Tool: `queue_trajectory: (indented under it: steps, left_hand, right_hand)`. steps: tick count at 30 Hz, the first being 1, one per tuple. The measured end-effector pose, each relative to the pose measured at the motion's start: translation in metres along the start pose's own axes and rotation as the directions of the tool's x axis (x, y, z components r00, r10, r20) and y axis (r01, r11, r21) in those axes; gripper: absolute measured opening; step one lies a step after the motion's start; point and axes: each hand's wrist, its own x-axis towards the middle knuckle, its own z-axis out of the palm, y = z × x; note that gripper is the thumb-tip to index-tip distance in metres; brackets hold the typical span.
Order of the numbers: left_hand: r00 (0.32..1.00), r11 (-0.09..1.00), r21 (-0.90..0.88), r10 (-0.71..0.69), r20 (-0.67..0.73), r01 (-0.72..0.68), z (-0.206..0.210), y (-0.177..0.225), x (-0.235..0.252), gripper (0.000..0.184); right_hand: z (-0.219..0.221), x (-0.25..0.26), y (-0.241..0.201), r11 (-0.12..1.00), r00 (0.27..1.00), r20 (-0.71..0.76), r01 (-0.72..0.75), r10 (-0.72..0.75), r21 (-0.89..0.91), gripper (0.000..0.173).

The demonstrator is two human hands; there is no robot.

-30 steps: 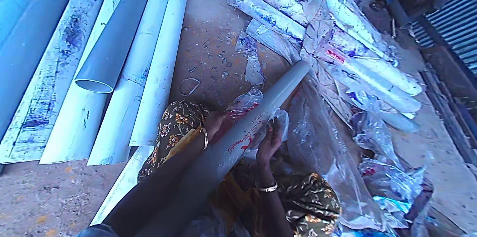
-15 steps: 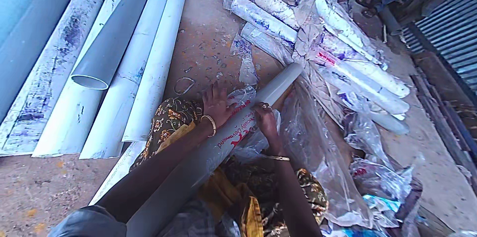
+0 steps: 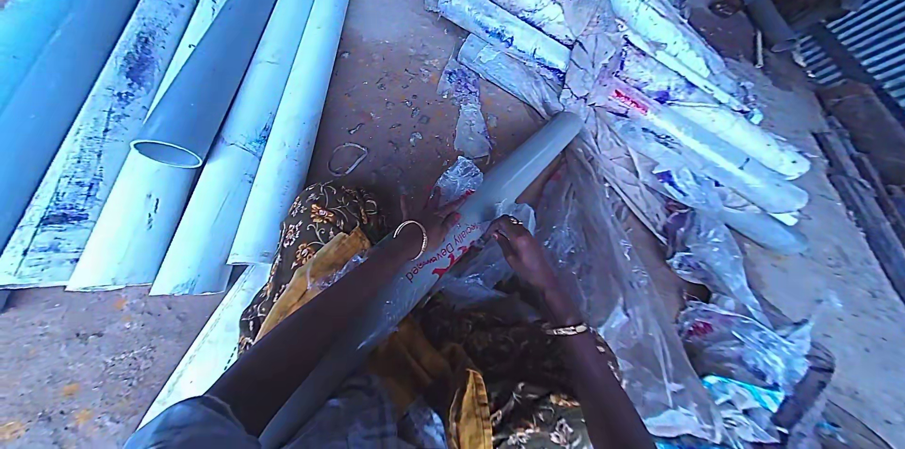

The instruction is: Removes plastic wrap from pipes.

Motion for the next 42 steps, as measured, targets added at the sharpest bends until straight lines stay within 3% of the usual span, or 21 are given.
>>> queue_trajectory:
  steps: [4,7,10,13,15,16,19,21,24,27,30,33,36,40,42]
  left_hand:
    - [1.0,0.999,-0.026,0.022,0.015,-0.022,0.001,-0.002,0.002,0.051]
    - [0.997,0.99,-0.117,0.077,-0.006,-0.077,0.006,-0.009,0.007,0.051]
    - [0.985,0.963,-0.206,0.17,-0.033,-0.173,0.007,-0.015,0.01,0.051]
    - [0.967,0.839,-0.48,0.231,-0.112,-0.256,0.015,-0.024,0.016,0.052]
    - [0.963,0.685,-0.678,0.222,-0.155,-0.268,0.02,-0.027,0.02,0.055]
    - [0.961,0.664,-0.696,0.214,-0.174,-0.273,0.022,-0.029,0.021,0.056]
    - [0.959,0.732,-0.62,0.203,-0.198,-0.283,0.019,-0.029,0.016,0.055]
    - [0.961,0.821,-0.506,0.188,-0.2,-0.266,0.014,-0.027,0.011,0.057]
    - [0.955,0.87,-0.413,0.188,-0.231,-0.271,0.013,-0.027,0.007,0.056]
    - [0.955,0.916,-0.305,0.201,-0.216,-0.262,0.01,-0.023,0.003,0.054]
    - [0.968,0.959,-0.195,0.171,-0.183,-0.206,0.008,-0.02,0.001,0.055]
    - [0.98,0.972,-0.168,0.14,-0.145,-0.164,0.006,-0.016,-0.002,0.056]
    - [0.98,0.971,-0.18,0.132,-0.147,-0.158,0.005,-0.014,-0.002,0.056]
    - [0.977,0.96,-0.222,0.135,-0.165,-0.17,0.004,-0.016,-0.003,0.055]
    - [0.968,0.936,-0.284,0.154,-0.2,-0.208,0.004,-0.017,-0.004,0.053]
  right_hand:
    - [0.017,-0.025,0.012,0.995,0.986,-0.161,-0.014,0.03,0.1,0.02]
    - [0.021,-0.029,0.023,0.954,0.971,-0.213,-0.037,0.104,0.297,0.02]
    - [0.019,-0.021,0.03,0.898,0.902,-0.379,-0.019,0.205,0.44,0.018]
    - [0.001,-0.013,0.019,0.918,0.815,-0.522,-0.031,0.253,0.396,0.024]
    - [-0.006,-0.006,0.002,0.959,0.856,-0.5,0.015,0.134,0.283,0.023]
    - [-0.003,-0.001,-0.007,0.975,0.895,-0.442,0.045,0.057,0.218,0.021]
    - [0.01,0.014,-0.037,0.996,0.973,-0.212,0.088,-0.091,-0.025,0.023]
    - [0.019,0.024,-0.05,0.984,0.992,-0.095,0.07,-0.086,-0.164,0.022]
    - [0.028,0.029,-0.052,0.957,0.998,-0.003,0.055,-0.058,-0.286,0.02]
    - [0.029,0.031,-0.051,0.947,0.999,0.023,0.039,-0.033,-0.32,0.016]
    - [0.017,0.03,-0.05,0.964,0.989,0.148,0.024,0.016,-0.264,0.018]
    - [0.007,0.019,-0.042,0.977,0.975,0.219,0.083,-0.039,-0.194,0.019]
    - [0.009,0.011,-0.031,0.987,0.985,0.143,0.116,-0.099,-0.114,0.017]
    - [0.02,0.007,-0.025,0.99,0.961,-0.248,0.134,-0.122,0.032,0.021]
    - [0.019,0.009,-0.033,0.987,0.937,-0.324,0.154,-0.132,0.042,0.024]
